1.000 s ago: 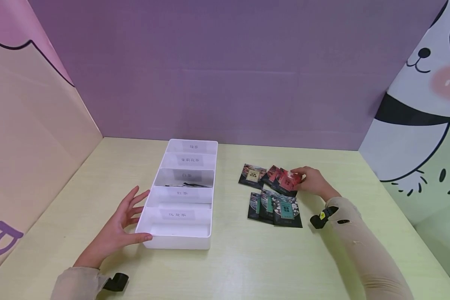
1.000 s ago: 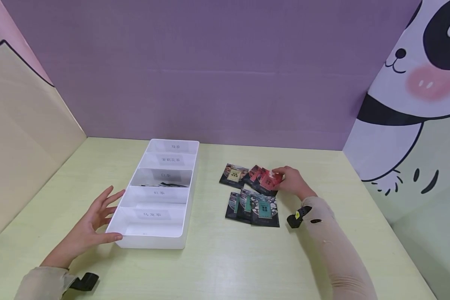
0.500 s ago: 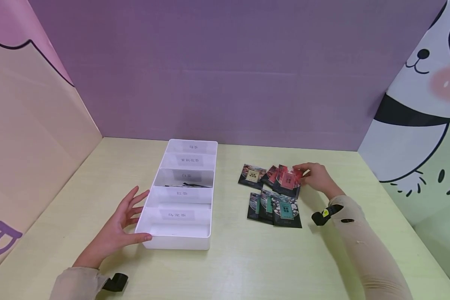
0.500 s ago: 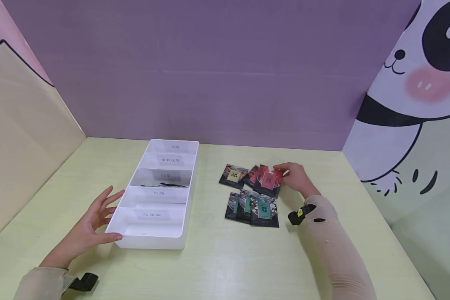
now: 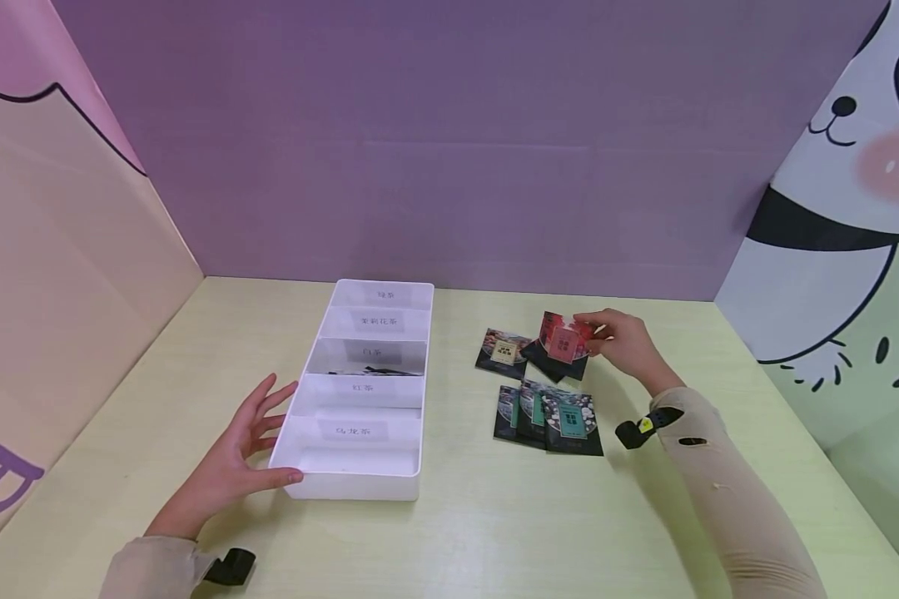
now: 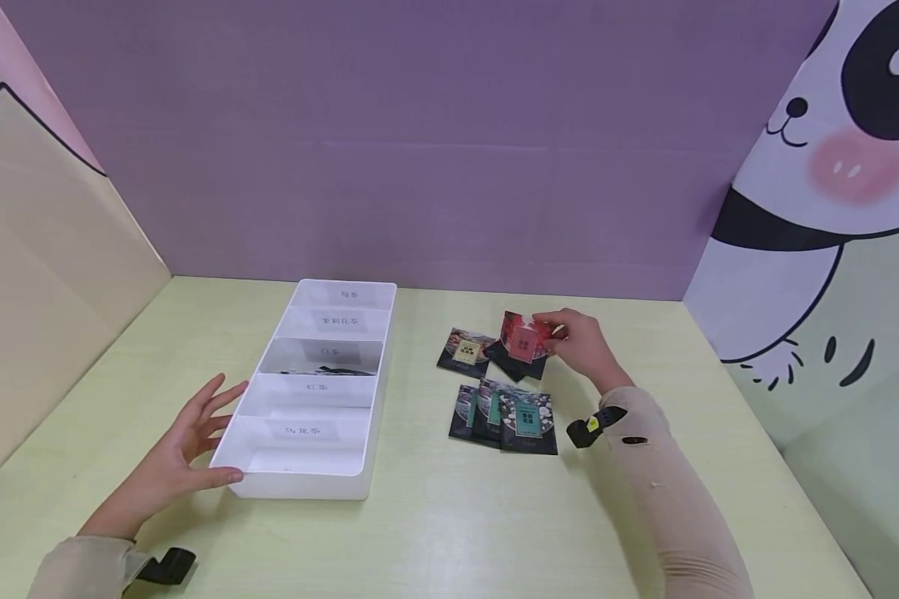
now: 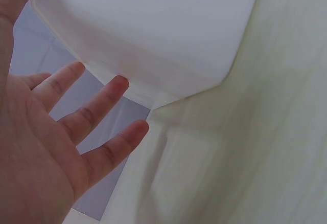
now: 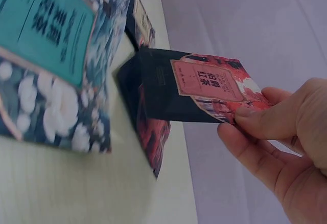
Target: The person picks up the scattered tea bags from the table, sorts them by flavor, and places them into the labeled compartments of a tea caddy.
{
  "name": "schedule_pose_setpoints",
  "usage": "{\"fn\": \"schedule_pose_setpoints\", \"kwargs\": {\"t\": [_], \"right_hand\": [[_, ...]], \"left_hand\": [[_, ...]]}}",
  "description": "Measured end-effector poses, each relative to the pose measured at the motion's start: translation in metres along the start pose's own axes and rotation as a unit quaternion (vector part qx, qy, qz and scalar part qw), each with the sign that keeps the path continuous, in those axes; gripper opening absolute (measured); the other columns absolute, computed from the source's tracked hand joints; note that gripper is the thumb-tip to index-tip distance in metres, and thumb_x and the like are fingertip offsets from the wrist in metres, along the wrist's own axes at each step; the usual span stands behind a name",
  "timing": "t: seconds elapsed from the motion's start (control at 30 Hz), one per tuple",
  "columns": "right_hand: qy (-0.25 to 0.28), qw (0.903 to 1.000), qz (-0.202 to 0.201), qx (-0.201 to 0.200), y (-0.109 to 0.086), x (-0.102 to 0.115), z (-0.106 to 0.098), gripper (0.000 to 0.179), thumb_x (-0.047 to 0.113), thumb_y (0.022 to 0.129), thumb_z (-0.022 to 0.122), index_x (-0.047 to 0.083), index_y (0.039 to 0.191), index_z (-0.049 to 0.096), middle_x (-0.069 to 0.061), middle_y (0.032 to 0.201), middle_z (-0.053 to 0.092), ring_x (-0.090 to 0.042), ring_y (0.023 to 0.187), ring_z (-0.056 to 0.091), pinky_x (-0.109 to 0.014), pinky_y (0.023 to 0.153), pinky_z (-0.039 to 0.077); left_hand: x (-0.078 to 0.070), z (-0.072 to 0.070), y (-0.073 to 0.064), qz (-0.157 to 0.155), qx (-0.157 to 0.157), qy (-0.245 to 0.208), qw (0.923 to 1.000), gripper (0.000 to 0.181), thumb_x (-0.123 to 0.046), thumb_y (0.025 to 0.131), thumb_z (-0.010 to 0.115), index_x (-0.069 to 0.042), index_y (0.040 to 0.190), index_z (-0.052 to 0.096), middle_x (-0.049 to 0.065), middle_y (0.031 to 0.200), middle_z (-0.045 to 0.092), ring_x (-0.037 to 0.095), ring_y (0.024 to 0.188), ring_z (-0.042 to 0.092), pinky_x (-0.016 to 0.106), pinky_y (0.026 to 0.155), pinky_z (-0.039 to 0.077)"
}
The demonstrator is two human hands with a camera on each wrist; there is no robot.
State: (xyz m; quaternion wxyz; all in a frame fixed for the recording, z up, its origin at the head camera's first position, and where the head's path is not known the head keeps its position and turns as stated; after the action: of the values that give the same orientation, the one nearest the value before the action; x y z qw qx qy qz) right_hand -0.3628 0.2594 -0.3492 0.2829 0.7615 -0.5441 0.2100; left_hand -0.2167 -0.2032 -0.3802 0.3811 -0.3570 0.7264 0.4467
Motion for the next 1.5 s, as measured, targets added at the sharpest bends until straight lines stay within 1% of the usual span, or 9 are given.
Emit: {"fn": "schedule_pose_setpoints", "kwargs": {"t": [0.23, 0.43, 0.6, 0.7, 0.77, 0.97, 1.07, 1.3, 1.5], "right_hand": [[-0.001, 0.9998, -0.015, -0.01, 0.002, 0.018, -0.001, 0.043, -0.015, 0.085, 0.064, -0.007, 0.127, 0.063, -0.022, 0.106, 0.064, -0.037, 0.089, 0.066, -0.042, 0.071, 0.057], [-0.001, 0.9993, -0.033, -0.017, 0.005, 0.035, -0.003, 0.041, -0.013, 0.086, 0.064, -0.004, 0.127, 0.065, -0.018, 0.104, 0.064, -0.034, 0.089, 0.066, -0.043, 0.071, 0.057], [0.01, 0.9988, -0.041, -0.025, 0.007, 0.049, -0.003, 0.042, -0.014, 0.086, 0.065, -0.004, 0.127, 0.065, -0.019, 0.106, 0.066, -0.036, 0.091, 0.067, -0.045, 0.075, 0.057], [0.027, 0.9981, -0.046, -0.03, 0.008, 0.058, 0.0, 0.043, -0.014, 0.086, 0.065, -0.004, 0.128, 0.065, -0.019, 0.105, 0.065, -0.036, 0.092, 0.067, -0.046, 0.078, 0.057], [0.041, 0.9969, -0.057, -0.037, 0.01, 0.065, 0.002, 0.042, -0.014, 0.086, 0.066, -0.003, 0.127, 0.065, -0.019, 0.104, 0.065, -0.036, 0.092, 0.066, -0.047, 0.079, 0.057], [0.068, 0.9903, -0.101, -0.067, 0.013, 0.091, 0.008, 0.041, -0.013, 0.086, 0.068, -0.002, 0.126, 0.067, -0.017, 0.103, 0.065, -0.031, 0.091, 0.065, -0.046, 0.079, 0.057], [0.083, 0.9868, -0.118, -0.072, 0.013, 0.104, 0.014, 0.041, -0.012, 0.086, 0.068, -0.001, 0.126, 0.067, -0.017, 0.104, 0.066, -0.03, 0.091, 0.065, -0.044, 0.077, 0.058], [0.125, 0.9772, -0.163, -0.054, 0.009, 0.137, 0.033, 0.041, -0.014, 0.086, 0.068, -0.003, 0.125, 0.067, -0.016, 0.103, 0.064, -0.029, 0.092, 0.065, -0.036, 0.077, 0.058], [0.149, 0.9689, -0.195, -0.032, 0.002, 0.165, 0.047, 0.041, -0.012, 0.085, 0.07, -0.003, 0.125, 0.067, -0.013, 0.099, 0.064, -0.027, 0.092, 0.065, -0.033, 0.078, 0.058]], "left_hand": [[0.001, 0.001, -0.001, -0.005, 0.0, -0.002, 1.0, 0.121, 0.019, 0.068, 0.079, -0.011, 0.16, 0.006, -0.011, 0.157, 0.033, -0.001, 0.119, 0.051, 0.012, 0.093, 0.041], [0.001, 0.0, 0.0, -0.006, -0.001, 0.001, 1.0, 0.121, 0.019, 0.068, 0.08, -0.009, 0.16, 0.006, -0.013, 0.156, 0.034, -0.001, 0.119, 0.051, 0.012, 0.093, 0.041], [-0.001, 0.0, 0.0, -0.003, 0.0, 0.005, 1.0, 0.122, 0.018, 0.067, 0.08, -0.009, 0.16, 0.006, -0.014, 0.156, 0.034, -0.002, 0.119, 0.051, 0.011, 0.093, 0.041], [-0.001, 0.0, 0.001, -0.003, 0.0, 0.006, 1.0, 0.122, 0.019, 0.067, 0.08, -0.008, 0.16, 0.006, -0.015, 0.156, 0.034, -0.003, 0.119, 0.051, 0.011, 0.092, 0.041], [-0.001, 0.0, 0.001, -0.004, -0.001, 0.006, 1.0, 0.122, 0.019, 0.067, 0.08, -0.008, 0.16, 0.006, -0.016, 0.155, 0.034, -0.003, 0.118, 0.051, 0.012, 0.092, 0.042], [0.0, 0.0, 0.0, -0.005, -0.001, 0.005, 1.0, 0.122, 0.018, 0.067, 0.08, -0.009, 0.16, 0.006, -0.014, 0.156, 0.034, -0.003, 0.119, 0.051, 0.012, 0.092, 0.042], [0.0, 0.001, 0.0, -0.005, 0.0, 0.004, 1.0, 0.122, 0.018, 0.067, 0.08, -0.009, 0.16, 0.006, -0.014, 0.156, 0.034, -0.003, 0.119, 0.051, 0.012, 0.092, 0.042], [0.0, 0.0, 0.0, -0.004, -0.003, 0.006, 1.0, 0.122, 0.019, 0.066, 0.08, -0.009, 0.16, 0.006, -0.017, 0.155, 0.034, -0.003, 0.119, 0.051, 0.011, 0.092, 0.042], [0.0, 0.0, 0.001, 0.0, -0.003, 0.005, 1.0, 0.122, 0.019, 0.066, 0.08, -0.009, 0.16, 0.007, -0.017, 0.155, 0.034, -0.003, 0.119, 0.051, 0.012, 0.092, 0.042]]}}
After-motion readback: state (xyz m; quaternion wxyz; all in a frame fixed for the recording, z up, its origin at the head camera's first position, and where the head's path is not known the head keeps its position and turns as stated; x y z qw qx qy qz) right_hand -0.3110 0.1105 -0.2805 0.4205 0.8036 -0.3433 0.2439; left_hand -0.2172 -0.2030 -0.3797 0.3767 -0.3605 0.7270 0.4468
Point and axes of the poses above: each hand's wrist, its own y-axis towards the middle knuckle, its own z-axis out of the palm, x = y × z, the point moved 10 cm from there along y, towards the middle knuckle
